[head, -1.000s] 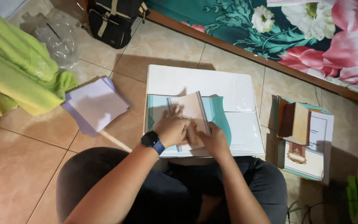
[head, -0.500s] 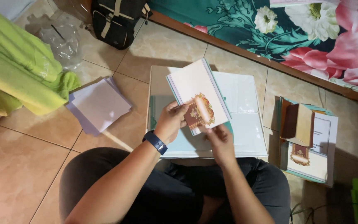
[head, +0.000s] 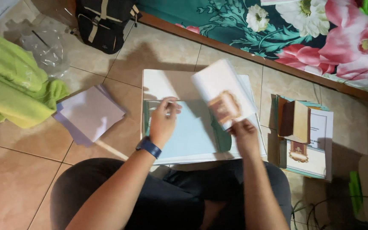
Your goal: The person organizes paper cards by picking them up from a pile on the floor and inserting them into pockets in a folder.
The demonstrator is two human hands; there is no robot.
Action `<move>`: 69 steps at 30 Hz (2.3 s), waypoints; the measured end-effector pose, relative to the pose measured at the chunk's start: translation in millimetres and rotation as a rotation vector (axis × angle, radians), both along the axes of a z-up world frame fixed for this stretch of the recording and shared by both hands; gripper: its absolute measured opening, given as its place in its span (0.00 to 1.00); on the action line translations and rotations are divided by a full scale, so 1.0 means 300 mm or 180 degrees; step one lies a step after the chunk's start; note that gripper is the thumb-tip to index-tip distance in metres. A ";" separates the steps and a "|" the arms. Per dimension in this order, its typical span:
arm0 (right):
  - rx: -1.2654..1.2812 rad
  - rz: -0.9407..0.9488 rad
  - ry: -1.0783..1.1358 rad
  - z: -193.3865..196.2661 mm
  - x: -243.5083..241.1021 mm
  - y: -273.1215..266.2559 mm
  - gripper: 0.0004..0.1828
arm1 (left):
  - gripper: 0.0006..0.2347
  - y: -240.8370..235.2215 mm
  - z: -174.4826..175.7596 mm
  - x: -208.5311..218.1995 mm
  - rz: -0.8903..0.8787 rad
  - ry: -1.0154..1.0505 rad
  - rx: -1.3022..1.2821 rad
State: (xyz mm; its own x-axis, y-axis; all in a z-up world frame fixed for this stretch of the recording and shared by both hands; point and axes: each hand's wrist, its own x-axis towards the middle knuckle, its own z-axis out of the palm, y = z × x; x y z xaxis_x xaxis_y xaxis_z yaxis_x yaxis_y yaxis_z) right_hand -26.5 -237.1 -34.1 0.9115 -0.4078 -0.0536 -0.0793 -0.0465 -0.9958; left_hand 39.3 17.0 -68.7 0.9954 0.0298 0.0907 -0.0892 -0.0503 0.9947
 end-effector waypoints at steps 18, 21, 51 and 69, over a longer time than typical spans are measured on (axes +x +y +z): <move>-0.3196 -0.0067 0.1215 -0.135 0.033 -0.166 0.20 | 0.20 -0.125 -0.018 -0.155 -0.1305 -0.1408 0.3400; -0.3098 0.0350 0.1076 -0.050 -0.017 -0.017 0.26 | 0.20 -0.126 -0.011 -0.159 -0.1411 -0.1198 0.3392; -0.5057 0.1714 -0.0307 -0.322 0.313 -0.053 0.29 | 0.20 -0.153 -0.055 -0.154 -0.1585 -0.1366 0.3476; -0.2808 0.1340 0.1678 -0.178 -0.013 -0.003 0.33 | 0.26 -0.127 0.059 -0.149 -0.1868 -0.0812 0.3471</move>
